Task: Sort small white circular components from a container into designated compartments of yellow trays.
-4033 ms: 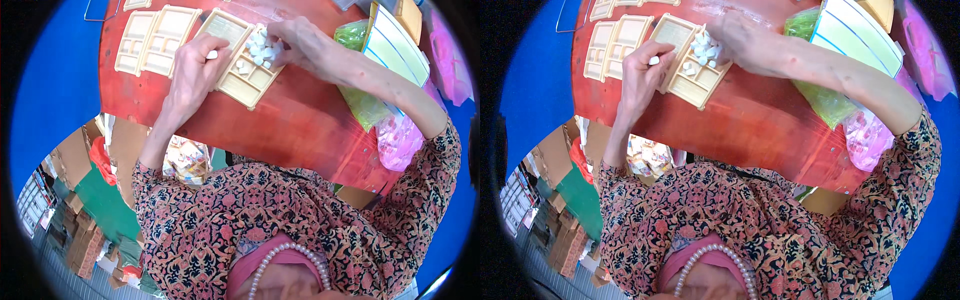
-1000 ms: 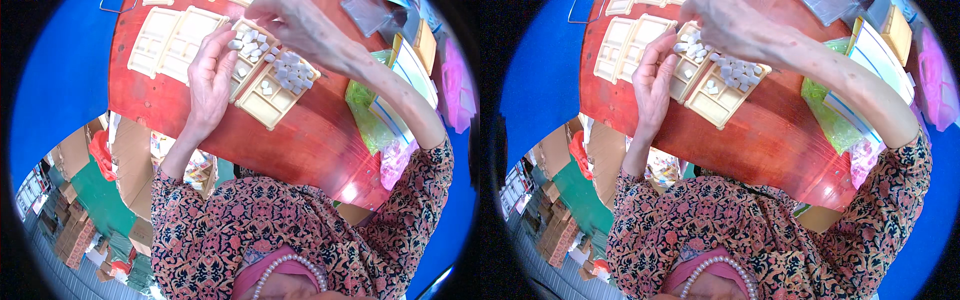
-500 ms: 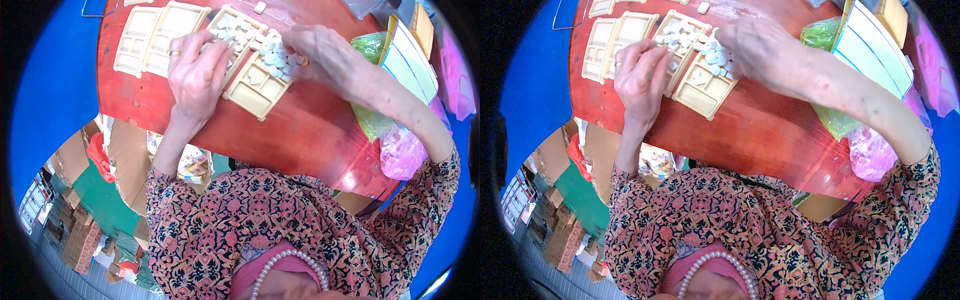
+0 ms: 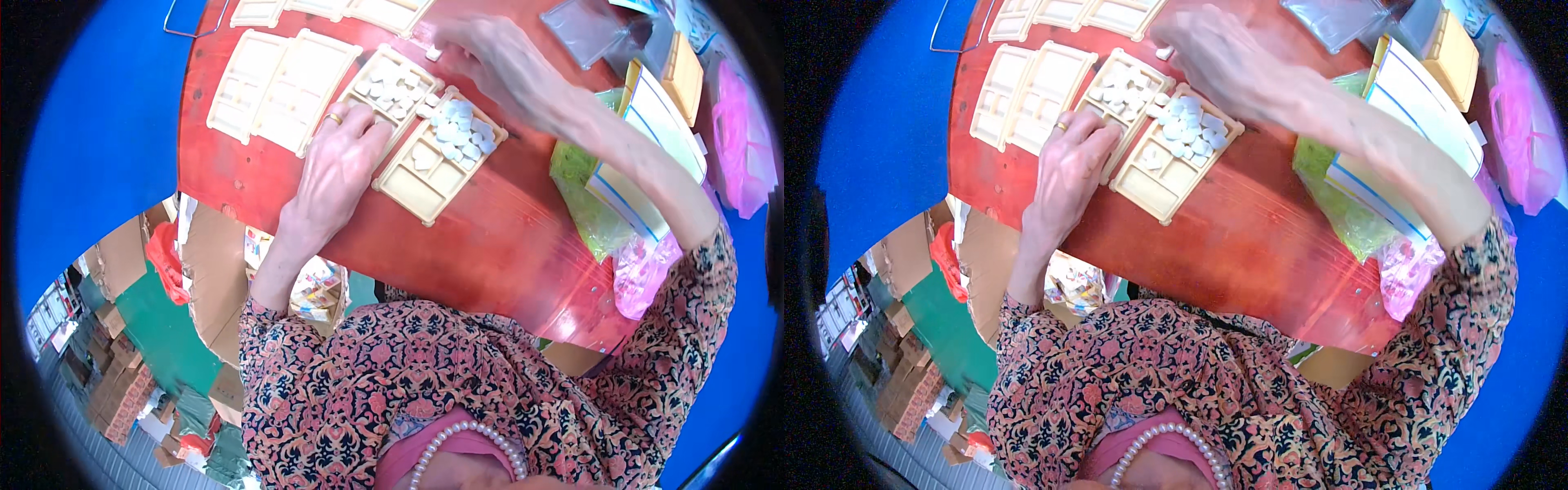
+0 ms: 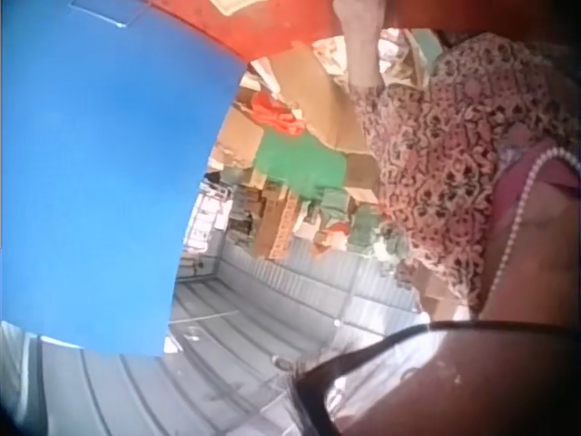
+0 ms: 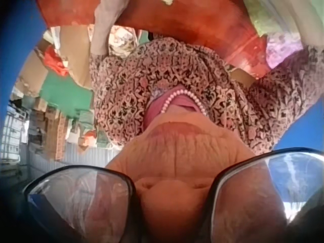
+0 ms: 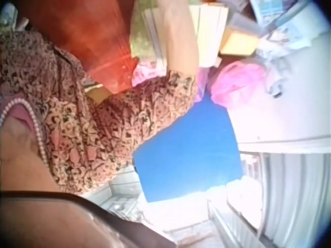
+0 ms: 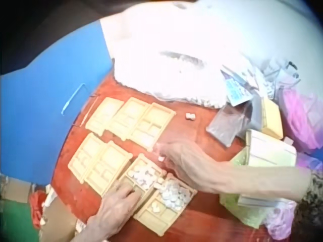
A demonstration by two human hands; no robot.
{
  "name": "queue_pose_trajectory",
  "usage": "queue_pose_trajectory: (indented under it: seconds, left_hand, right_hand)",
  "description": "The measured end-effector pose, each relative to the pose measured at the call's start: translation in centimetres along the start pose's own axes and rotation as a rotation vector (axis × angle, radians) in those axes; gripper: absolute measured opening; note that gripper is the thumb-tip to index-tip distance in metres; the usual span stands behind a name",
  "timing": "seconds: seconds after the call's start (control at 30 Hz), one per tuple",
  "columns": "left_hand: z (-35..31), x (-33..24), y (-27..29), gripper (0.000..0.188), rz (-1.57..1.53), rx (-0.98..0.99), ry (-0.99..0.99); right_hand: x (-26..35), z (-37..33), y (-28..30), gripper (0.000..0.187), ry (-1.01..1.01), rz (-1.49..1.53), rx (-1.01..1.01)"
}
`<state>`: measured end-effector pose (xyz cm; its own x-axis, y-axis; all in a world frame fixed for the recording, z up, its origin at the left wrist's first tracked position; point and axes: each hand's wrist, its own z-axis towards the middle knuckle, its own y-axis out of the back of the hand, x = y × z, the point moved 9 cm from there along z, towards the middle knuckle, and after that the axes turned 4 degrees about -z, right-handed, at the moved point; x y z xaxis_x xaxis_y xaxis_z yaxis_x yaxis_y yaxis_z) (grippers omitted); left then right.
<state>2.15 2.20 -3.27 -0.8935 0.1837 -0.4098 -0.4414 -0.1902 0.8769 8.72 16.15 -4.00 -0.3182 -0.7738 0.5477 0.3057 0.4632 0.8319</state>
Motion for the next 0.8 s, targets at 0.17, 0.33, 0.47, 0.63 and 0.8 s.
queue_pose_trajectory:
  seconds: [0.17, 0.33, 0.47, 0.63, 0.8]
  left_hand:
    - [0.3, 0.7, -0.6, 0.009, 0.045, 0.094, 0.000]
    - [1.2, 0.5, 2.1, 0.008, -0.155, -0.060, 0.048]
    - [2.3, 1.6, 4.1, 0.010, -0.154, -0.233, 0.110]
    - [3.0, 2.4, 2.9, 0.019, -0.142, -0.270, 0.088]
    - [3.9, 0.7, 2.8, 0.030, -0.063, -0.223, 0.064]
  right_hand:
    - [1.6, 2.1, 1.1, 0.035, -0.073, 0.464, -0.083]
    - [1.3, 2.8, -0.8, 0.021, 0.196, 0.037, 0.025]
    - [1.9, 3.2, -0.2, 0.006, 0.064, 0.170, -0.056]
    - [3.2, 2.4, -0.4, 0.010, 0.293, 0.166, -0.115]
    - [3.4, 0.6, 2.2, 0.006, 0.142, 0.183, 0.070]
